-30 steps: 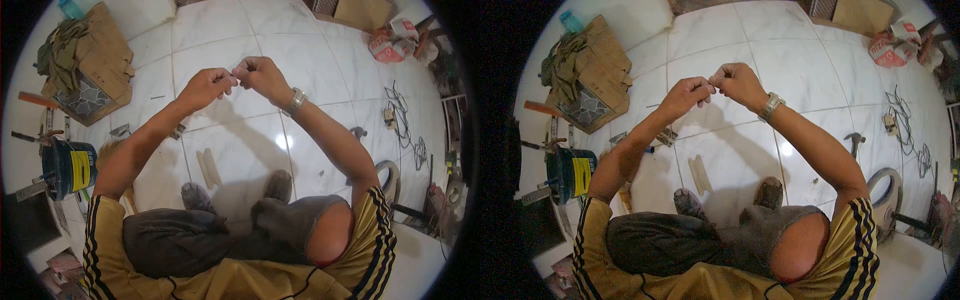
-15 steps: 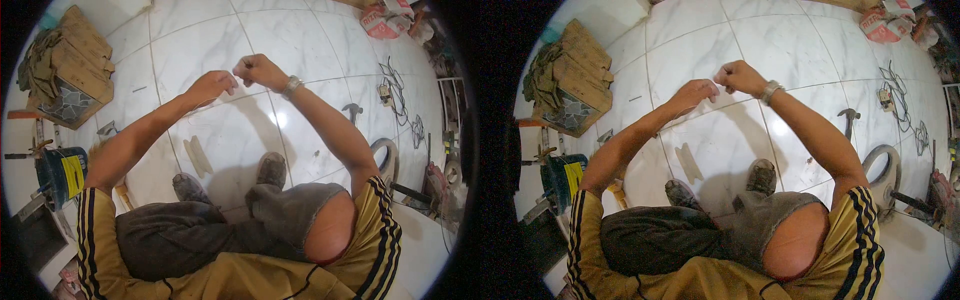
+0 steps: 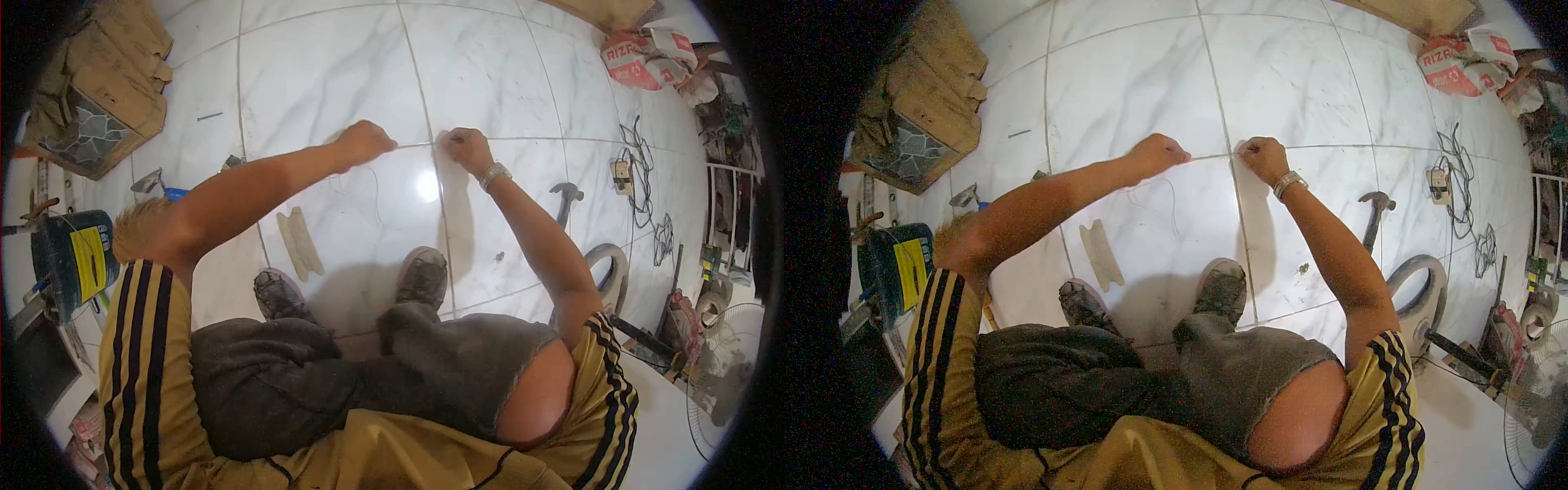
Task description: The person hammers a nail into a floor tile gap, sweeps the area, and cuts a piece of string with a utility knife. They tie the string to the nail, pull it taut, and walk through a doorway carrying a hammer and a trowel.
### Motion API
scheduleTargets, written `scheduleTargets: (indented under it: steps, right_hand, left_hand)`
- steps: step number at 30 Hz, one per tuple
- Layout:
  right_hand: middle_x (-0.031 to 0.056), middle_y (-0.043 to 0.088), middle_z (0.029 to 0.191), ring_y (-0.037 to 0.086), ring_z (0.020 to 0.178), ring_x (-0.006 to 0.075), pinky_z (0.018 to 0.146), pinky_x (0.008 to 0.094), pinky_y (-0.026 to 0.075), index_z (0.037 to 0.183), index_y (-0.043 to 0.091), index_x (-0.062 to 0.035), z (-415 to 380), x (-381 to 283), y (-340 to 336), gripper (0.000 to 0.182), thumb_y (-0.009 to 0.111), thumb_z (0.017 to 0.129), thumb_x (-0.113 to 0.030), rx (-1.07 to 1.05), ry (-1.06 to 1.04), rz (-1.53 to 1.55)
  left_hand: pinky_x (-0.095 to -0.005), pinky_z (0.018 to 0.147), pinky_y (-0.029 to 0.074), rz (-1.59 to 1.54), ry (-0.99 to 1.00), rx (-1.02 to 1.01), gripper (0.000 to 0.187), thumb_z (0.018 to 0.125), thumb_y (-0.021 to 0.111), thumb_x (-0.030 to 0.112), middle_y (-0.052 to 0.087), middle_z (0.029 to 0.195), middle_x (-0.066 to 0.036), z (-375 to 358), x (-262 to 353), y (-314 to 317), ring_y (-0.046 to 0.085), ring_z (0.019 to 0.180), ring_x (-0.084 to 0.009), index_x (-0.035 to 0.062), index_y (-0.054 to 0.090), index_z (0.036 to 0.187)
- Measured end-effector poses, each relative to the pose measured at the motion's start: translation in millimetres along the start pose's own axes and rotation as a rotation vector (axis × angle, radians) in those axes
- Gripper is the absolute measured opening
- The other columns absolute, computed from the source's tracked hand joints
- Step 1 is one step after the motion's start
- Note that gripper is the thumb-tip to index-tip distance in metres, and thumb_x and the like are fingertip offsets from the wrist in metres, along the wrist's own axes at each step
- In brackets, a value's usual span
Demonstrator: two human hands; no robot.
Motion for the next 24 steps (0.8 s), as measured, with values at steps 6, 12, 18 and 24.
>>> scheduleTargets:
  steps: [6,12,18,24]
  right_hand:
    - [0.0144,0.076,0.088,0.073,0.082,0.0294,0.079,0.0387,0.057,0.092,0.076,-0.0057,-7.1,-13.5,8.8,0.020,0.072,0.084,-0.024,0.035,0.055,-0.021]
    - [0.0181,0.072,0.098,0.070,0.090,0.0335,0.082,0.0401,0.055,0.099,0.072,-0.0045,-10.2,-14.9,12.9,0.019,0.070,0.086,-0.019,0.108,-0.049,0.014]
    - [0.0174,0.068,0.102,0.067,0.095,0.0351,0.086,0.0439,0.053,0.108,0.072,-0.0069,-13.0,-19.3,14.3,0.021,0.064,0.091,-0.016,0.045,-0.128,-0.151]
    - [0.0174,0.065,0.111,0.066,0.095,0.0358,0.086,0.0436,0.054,0.113,0.071,-0.0094,-23.6,-28.1,16.2,0.023,0.061,0.093,-0.016,-0.005,-0.167,-0.165]
  left_hand:
    - [-0.0392,0.088,0.052,0.265,0.000,0.085,0.037,0.088,0.071,0.036,0.074,0.101,-0.016,25.1,2.7,-26.2,0.068,0.098,-0.0291,0.0008,0.075,0.098]
    - [-0.0419,0.085,0.053,0.629,0.169,0.123,0.038,0.084,0.071,0.037,0.073,0.096,-0.018,66.1,-27.5,-37.1,0.068,0.094,-0.0328,0.0004,0.075,0.091]
    - [-0.0469,0.079,0.055,0.648,0.155,0.181,0.042,0.078,0.070,0.037,0.071,0.090,-0.024,70.5,-18.3,-51.1,0.069,0.085,-0.0384,-0.0036,0.073,0.086]
    - [-0.0471,0.080,0.057,0.652,0.099,0.231,0.036,0.078,0.069,0.030,0.071,0.091,-0.028,91.6,7.4,-67.3,0.070,0.088,-0.0415,-0.0049,0.072,0.086]
Point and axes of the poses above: each hand's wrist, its own z-axis towards the middle knuckle, its own y-axis out of the palm, x = y × z, the point moved 5 cm from there along z, towards the middle knuckle
